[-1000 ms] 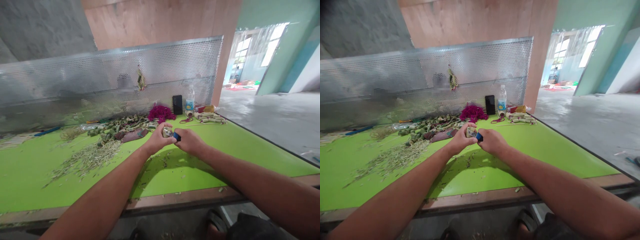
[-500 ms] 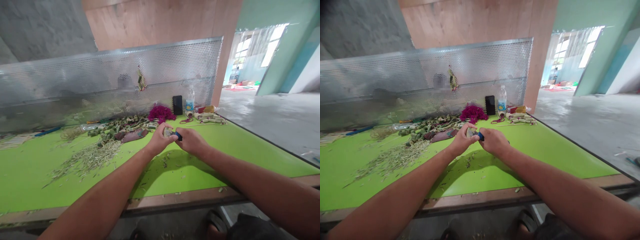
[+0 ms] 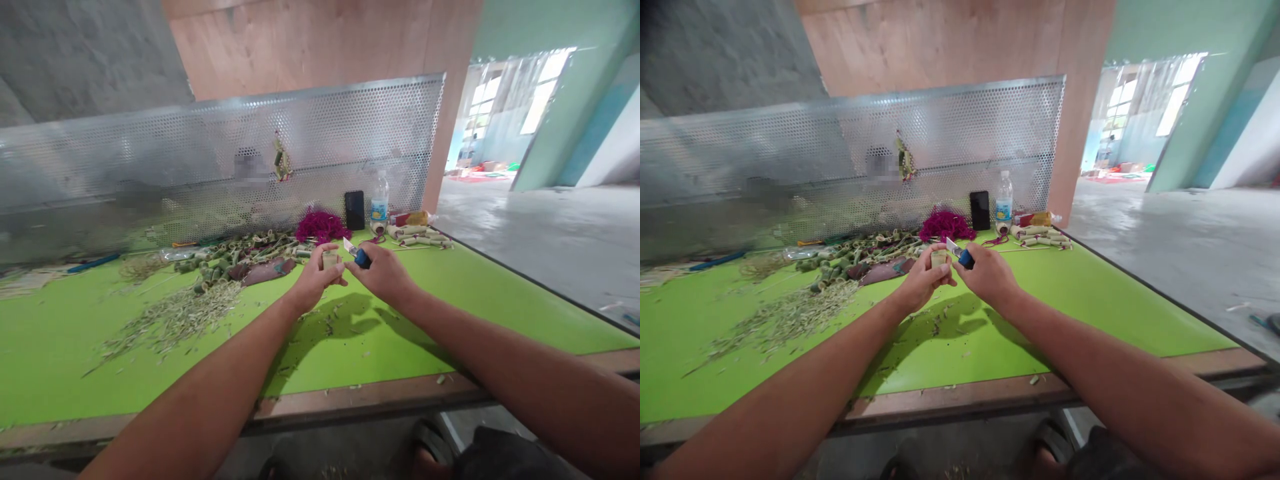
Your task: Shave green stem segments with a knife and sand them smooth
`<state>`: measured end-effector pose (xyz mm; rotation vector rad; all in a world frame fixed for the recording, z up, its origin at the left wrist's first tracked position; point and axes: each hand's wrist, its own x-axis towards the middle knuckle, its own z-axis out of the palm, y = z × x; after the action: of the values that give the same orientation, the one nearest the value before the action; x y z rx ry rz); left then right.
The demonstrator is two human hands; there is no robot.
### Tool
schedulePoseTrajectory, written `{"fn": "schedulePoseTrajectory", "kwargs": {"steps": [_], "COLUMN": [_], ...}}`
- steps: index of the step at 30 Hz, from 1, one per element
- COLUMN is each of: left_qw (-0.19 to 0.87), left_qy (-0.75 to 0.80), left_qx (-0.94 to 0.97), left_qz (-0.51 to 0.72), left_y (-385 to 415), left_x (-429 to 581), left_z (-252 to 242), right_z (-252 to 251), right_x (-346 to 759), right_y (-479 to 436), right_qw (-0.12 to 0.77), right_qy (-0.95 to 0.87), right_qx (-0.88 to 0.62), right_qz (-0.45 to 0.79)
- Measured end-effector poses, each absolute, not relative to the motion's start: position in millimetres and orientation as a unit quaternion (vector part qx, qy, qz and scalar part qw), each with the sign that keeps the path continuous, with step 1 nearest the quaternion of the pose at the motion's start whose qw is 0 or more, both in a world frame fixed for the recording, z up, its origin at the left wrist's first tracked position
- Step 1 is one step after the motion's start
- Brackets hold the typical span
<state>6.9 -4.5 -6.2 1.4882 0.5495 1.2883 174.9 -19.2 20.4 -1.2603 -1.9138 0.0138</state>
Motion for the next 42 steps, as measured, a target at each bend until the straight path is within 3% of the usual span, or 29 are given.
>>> {"fn": "schedulePoseTrajectory", "kwargs": {"steps": [3,10,24,34,42], "left_qw": [0.559,0.51,0.553,0.501,0.334], "left_qy": [0.215,0.26,0.268,0.324,0.337], "left_qx": [0.606,0.649,0.666,0.686,0.75], "left_qz": [0.524,0.501,0.424,0.415,0.461], "left_y": [-6,-4,-10,-14,-10], "left_x": [6,1,1,2,4], "left_z": [-2,3,5,10,8], "right_z": [20,16,14,11,14], "right_x": [178,182,181,178,177], "right_y": [-14,-12,-13,-13,-23], "right_qw": [0.4,0.31,0.286,0.238,0.228], "right_qy": [-0.772,-0.837,-0.854,-0.847,-0.833], "right_qx": [-0.494,-0.451,-0.433,-0.475,-0.502], "right_qz": [0.023,0.029,0.02,-0.005,-0.043]}}
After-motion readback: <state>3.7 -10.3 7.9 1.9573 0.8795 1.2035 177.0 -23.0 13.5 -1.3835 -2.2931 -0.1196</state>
